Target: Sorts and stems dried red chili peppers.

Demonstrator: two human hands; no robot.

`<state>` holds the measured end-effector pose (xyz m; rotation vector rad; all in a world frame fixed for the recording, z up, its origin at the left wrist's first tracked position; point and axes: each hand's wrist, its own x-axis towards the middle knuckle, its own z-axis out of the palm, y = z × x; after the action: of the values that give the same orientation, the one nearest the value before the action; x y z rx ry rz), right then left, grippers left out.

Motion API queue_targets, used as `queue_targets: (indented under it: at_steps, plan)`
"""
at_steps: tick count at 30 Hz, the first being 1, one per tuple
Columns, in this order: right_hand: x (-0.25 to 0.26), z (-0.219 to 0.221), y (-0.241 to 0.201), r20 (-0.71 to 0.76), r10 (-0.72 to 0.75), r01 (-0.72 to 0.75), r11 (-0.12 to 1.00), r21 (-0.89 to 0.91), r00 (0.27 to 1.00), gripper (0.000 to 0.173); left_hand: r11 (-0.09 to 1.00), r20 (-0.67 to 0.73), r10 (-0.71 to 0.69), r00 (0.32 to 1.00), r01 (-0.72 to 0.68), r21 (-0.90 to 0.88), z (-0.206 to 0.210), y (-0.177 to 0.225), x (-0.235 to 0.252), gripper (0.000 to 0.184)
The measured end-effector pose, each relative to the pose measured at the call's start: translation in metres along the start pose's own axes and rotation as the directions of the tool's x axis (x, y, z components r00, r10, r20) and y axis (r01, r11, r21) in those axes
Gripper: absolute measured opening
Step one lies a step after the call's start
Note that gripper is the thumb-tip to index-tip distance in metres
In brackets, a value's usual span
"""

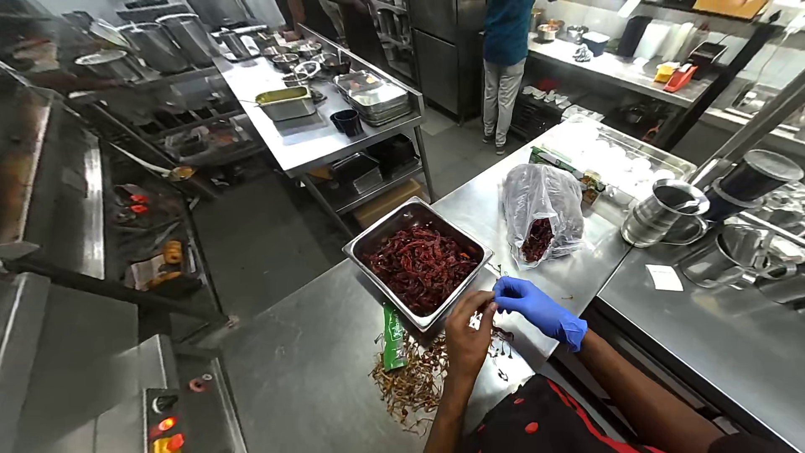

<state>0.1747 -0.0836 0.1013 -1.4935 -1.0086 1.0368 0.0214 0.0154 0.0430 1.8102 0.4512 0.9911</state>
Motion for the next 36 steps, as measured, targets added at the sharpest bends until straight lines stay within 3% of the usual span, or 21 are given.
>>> queue_targets:
  at_steps: [2, 5, 8, 12, 17, 21, 24, 28, 32, 36]
  plan:
    - [0.000, -0.003, 0.000, 0.050, -0.004, -0.001, 0.994, 0.109, 0.999, 0.014, 0.983, 0.014, -0.088, 0.996, 0.089, -0.158, -0.005, 0.007, 0.002, 0.024]
    - [0.000, -0.006, 0.002, 0.175, 0.027, -0.079, 0.951, 0.298, 0.984, 0.016, 0.863, 0.061, -0.267, 0.962, 0.266, -0.429, -0.013, 0.014, 0.002, 0.026]
    - [0.002, -0.003, 0.009, 0.294, 0.022, -0.158, 0.880, 0.447, 0.956, 0.017, 0.773, 0.093, -0.370, 0.924, 0.362, -0.520, -0.018, 0.011, 0.001, 0.022]
    - [0.006, 0.002, 0.011, 0.268, 0.054, -0.181, 0.861, 0.476, 0.962, 0.018, 0.834, 0.043, -0.405, 0.913, 0.388, -0.393, -0.024, 0.011, -0.001, 0.018]
    - [0.008, 0.003, 0.005, 0.168, 0.066, -0.126, 0.918, 0.376, 0.984, 0.015, 0.915, 0.099, -0.335, 0.937, 0.349, -0.201, -0.026, 0.008, -0.003, 0.024]
    - [0.008, 0.005, -0.002, 0.116, 0.039, -0.068, 0.962, 0.263, 0.993, 0.016, 0.932, 0.032, -0.340, 0.940, 0.341, -0.122, -0.020, 0.004, -0.003, 0.017]
    - [0.007, 0.006, -0.009, 0.078, 0.044, -0.050, 0.996, 0.075, 0.996, 0.025, 0.948, 0.026, -0.315, 0.949, 0.316, -0.047, -0.021, 0.004, 0.000, 0.014]
    - [0.018, 0.015, 0.016, 0.058, 0.033, -0.031, 0.999, -0.039, 0.998, 0.041, 0.953, 0.030, -0.180, 0.983, 0.167, 0.253, -0.019, 0.004, -0.001, 0.011]
    - [0.025, 0.021, 0.037, 0.038, 0.030, -0.034, 0.994, 0.105, 0.999, 0.037, 0.926, 0.020, -0.079, 0.997, 0.066, 0.372, -0.016, 0.002, -0.001, 0.016]
    - [0.021, 0.030, 0.044, 0.124, 0.071, -0.122, 0.871, 0.476, 0.990, 0.024, 0.929, -0.024, -0.015, 1.000, 0.023, 0.369, -0.016, 0.001, -0.003, 0.015]
